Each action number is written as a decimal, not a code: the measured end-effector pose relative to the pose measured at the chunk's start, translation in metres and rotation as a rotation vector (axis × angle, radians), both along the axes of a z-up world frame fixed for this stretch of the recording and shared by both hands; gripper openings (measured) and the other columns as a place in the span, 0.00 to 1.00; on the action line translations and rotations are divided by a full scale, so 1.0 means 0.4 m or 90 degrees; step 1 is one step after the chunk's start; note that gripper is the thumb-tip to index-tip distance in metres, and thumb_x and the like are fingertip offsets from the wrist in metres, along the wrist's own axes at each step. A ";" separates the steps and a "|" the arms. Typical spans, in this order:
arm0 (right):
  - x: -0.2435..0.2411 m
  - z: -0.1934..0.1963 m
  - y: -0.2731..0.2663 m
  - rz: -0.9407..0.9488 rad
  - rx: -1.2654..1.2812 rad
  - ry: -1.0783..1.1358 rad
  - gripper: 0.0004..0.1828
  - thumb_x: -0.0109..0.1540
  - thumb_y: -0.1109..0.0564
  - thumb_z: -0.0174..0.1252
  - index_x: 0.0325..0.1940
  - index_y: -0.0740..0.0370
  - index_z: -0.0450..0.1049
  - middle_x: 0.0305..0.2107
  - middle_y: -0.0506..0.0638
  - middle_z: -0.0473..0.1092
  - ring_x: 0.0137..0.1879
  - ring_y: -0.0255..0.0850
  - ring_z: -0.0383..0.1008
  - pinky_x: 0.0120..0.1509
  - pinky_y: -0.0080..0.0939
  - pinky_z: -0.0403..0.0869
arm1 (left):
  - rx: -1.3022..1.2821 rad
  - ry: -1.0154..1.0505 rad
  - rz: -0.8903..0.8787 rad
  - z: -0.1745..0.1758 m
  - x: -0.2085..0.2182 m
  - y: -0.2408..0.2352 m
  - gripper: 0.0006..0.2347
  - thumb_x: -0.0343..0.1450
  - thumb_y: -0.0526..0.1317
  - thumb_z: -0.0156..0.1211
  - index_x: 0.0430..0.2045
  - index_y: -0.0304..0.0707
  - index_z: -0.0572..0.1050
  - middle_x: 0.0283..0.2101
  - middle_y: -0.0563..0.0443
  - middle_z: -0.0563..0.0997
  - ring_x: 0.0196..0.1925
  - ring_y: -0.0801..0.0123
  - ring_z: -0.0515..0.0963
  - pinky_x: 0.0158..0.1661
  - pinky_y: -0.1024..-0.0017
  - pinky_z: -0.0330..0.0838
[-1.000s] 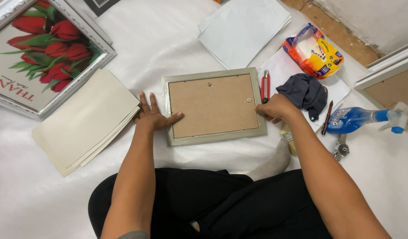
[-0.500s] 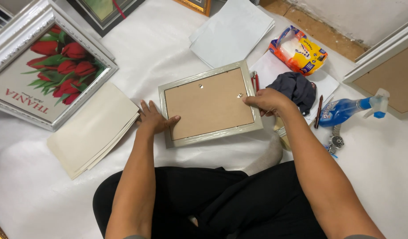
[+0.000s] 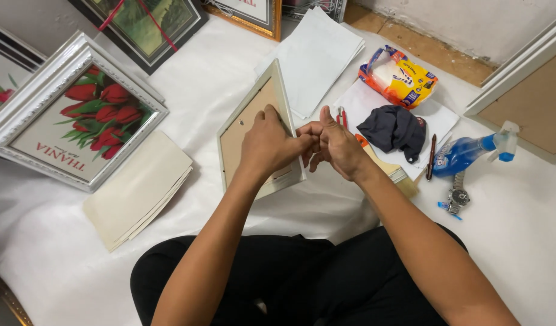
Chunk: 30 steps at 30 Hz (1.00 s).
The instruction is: Assembling a picture frame by cleaning the glass, inserting paper, and securing the backboard.
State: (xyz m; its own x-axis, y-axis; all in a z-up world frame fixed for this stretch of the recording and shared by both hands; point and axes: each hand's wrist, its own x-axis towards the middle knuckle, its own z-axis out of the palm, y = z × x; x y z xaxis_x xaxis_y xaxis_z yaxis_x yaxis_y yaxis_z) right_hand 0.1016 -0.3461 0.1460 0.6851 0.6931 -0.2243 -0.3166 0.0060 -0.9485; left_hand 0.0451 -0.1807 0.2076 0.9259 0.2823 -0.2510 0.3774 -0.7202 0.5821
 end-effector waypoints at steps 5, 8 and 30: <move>0.156 -0.102 -0.097 -0.113 -0.349 -0.231 0.40 0.64 0.24 0.39 0.61 0.56 0.75 0.47 0.55 0.76 0.53 0.49 0.77 0.55 0.49 0.75 | -0.009 -0.024 0.003 0.036 -0.033 0.024 0.38 0.57 0.55 0.60 0.58 0.25 0.65 0.57 0.23 0.72 0.58 0.28 0.75 0.57 0.44 0.69; 0.210 -0.142 -0.159 -0.249 -0.714 -0.284 0.33 0.64 0.32 0.54 0.70 0.45 0.65 0.63 0.62 0.57 0.68 0.61 0.57 0.68 0.61 0.60 | -0.033 -0.038 0.024 0.019 -0.054 0.034 0.42 0.57 0.56 0.58 0.65 0.27 0.61 0.60 0.24 0.70 0.61 0.30 0.73 0.59 0.43 0.65; -0.081 0.188 0.141 -0.238 -0.246 -0.462 0.17 0.58 0.64 0.59 0.49 0.53 0.82 0.38 0.56 0.76 0.38 0.43 0.73 0.42 0.43 0.76 | -0.249 -0.265 0.060 -0.004 -0.123 0.046 0.42 0.57 0.54 0.59 0.63 0.23 0.60 0.67 0.25 0.61 0.72 0.33 0.58 0.69 0.43 0.50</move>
State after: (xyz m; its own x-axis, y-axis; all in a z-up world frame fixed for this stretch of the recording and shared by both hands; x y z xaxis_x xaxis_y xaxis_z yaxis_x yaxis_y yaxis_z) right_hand 0.0693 -0.2898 0.2212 0.9140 0.3632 0.1807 0.3200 -0.3718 -0.8714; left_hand -0.0040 -0.1624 0.2061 0.9441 0.3284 0.0273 0.1116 -0.3963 0.9113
